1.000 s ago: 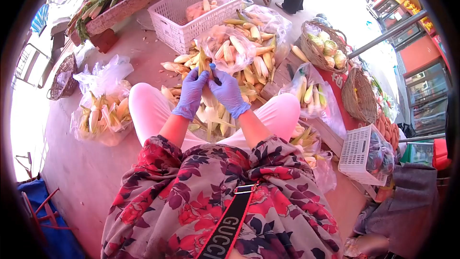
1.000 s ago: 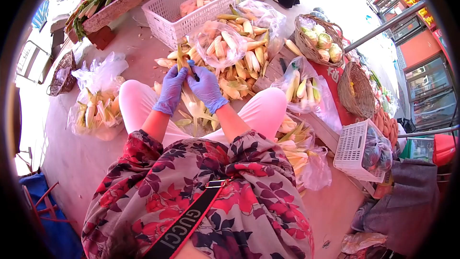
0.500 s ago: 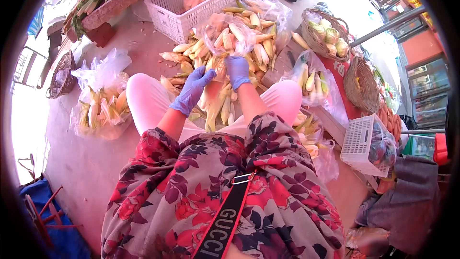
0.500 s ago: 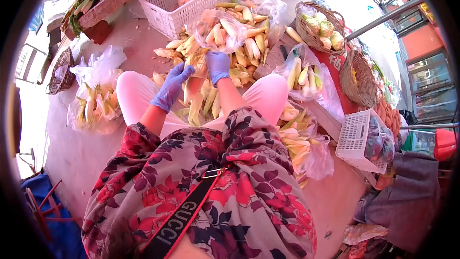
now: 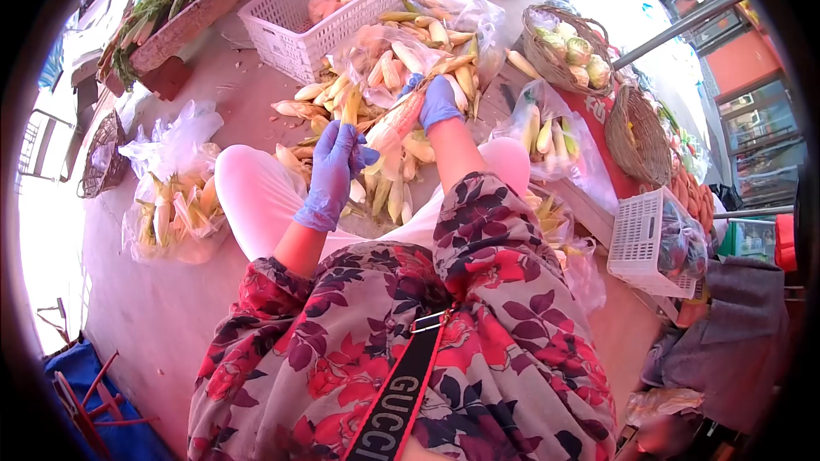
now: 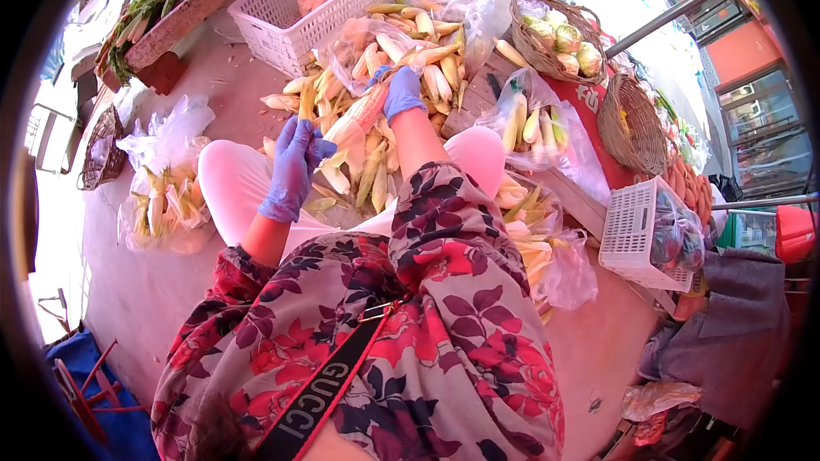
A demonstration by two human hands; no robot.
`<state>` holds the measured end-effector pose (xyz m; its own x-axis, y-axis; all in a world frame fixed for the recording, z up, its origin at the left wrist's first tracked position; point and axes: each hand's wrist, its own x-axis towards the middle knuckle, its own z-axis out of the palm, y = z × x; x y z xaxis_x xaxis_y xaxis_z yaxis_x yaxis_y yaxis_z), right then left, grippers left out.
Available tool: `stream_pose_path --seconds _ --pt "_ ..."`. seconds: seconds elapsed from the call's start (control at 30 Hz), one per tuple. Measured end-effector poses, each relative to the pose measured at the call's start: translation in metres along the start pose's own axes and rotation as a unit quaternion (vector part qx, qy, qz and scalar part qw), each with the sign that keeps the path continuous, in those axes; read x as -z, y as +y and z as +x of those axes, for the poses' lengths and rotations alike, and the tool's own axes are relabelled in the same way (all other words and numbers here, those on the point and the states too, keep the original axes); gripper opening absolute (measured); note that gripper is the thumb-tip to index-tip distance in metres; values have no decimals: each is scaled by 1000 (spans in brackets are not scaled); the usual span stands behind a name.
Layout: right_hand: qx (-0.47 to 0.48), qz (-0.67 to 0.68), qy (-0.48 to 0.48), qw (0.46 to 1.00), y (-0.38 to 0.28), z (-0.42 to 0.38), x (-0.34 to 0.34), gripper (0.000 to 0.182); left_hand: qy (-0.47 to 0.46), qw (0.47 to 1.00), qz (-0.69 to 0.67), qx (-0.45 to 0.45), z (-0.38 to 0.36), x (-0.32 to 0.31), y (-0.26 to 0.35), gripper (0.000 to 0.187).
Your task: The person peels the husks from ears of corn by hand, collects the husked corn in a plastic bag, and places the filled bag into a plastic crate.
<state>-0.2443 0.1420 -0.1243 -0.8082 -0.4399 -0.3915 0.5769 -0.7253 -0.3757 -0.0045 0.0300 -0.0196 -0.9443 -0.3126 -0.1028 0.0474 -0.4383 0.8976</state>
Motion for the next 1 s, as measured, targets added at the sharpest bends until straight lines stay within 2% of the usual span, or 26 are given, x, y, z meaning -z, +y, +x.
stream_pose_path --seconds 0.03,0.07,0.1,0.17,0.2,0.3,0.33,0.37,0.4,0.43,0.47,0.5,0.53,0.57,0.6,0.63,0.67,0.7,0.73,0.77,0.87,0.97,1.0 --pt "36 -33 18 999 7 -1 -2 29 18 1000 4 7 -8 -3 5 18" --pt "26 -53 61 996 10 -30 -23 23 20 999 31 5 -15 -7 10 21" --pt "34 -52 70 996 12 -24 -20 23 19 999 30 5 -21 -8 11 20" --pt "22 -90 13 996 15 -5 -17 23 15 999 34 -9 -26 -6 17 19" --pt "48 -69 9 996 15 1 -24 23 1 998 55 -25 -27 2 15 17" --pt "115 -48 8 992 18 4 -30 28 46 998 17 -43 -15 26 13 14" --pt "138 -70 0 988 11 1 -39 33 100 990 23 -93 0 41 4 17" --pt "161 -92 -6 983 4 -7 -46 38 101 991 33 -80 15 70 -4 26" --pt "148 -143 10 979 -3 -23 -49 33 176 967 160 -95 26 94 -6 32" --pt "175 -128 1 976 -2 -26 -47 32 247 921 282 -109 29 97 3 38" --pt "203 -113 -10 973 -1 -28 -47 31 248 872 366 -210 27 92 4 42" --pt "230 -99 -21 968 0 -31 -46 30 247 805 443 -308 16 62 23 45" --pt "240 -99 14 966 6 -55 -63 29 243 722 512 -397 6 34 36 48" --pt "230 -108 8 967 11 -68 -70 28 125 764 488 -405 1 14 38 52" --pt "218 -116 1 969 18 -77 -76 28 38 746 522 -412 2 -1 37 51" --pt "206 -121 -9 971 25 -83 -81 28 4 737 525 -425 5 -11 31 57" --pt "191 -101 -45 975 32 -83 -81 29 13 757 508 -410 18 -12 14 65" --pt "166 -94 -76 979 36 -74 -72 32 -14 828 456 -326 38 0 -8 79" --pt "116 -49 -69 990 40 -99 -93 33 -42 920 279 -273 43 -2 -17 72" --pt "66 -5 -60 996 43 -130 -113 35 -70 972 87 -207 45 -8 -21 64" --pt "99 -13 -104 990 55 -123 -93 38 -107 984 -95 -106 42 -9 -11 54" --pt "-34 183 -289 939 62 -116 -86 32 -6 952 -302 -43 61 -2 -8 45" --pt "-22 162 -201 966 61 -128 -96 30 12 945 -327 5 70 9 -3 40"
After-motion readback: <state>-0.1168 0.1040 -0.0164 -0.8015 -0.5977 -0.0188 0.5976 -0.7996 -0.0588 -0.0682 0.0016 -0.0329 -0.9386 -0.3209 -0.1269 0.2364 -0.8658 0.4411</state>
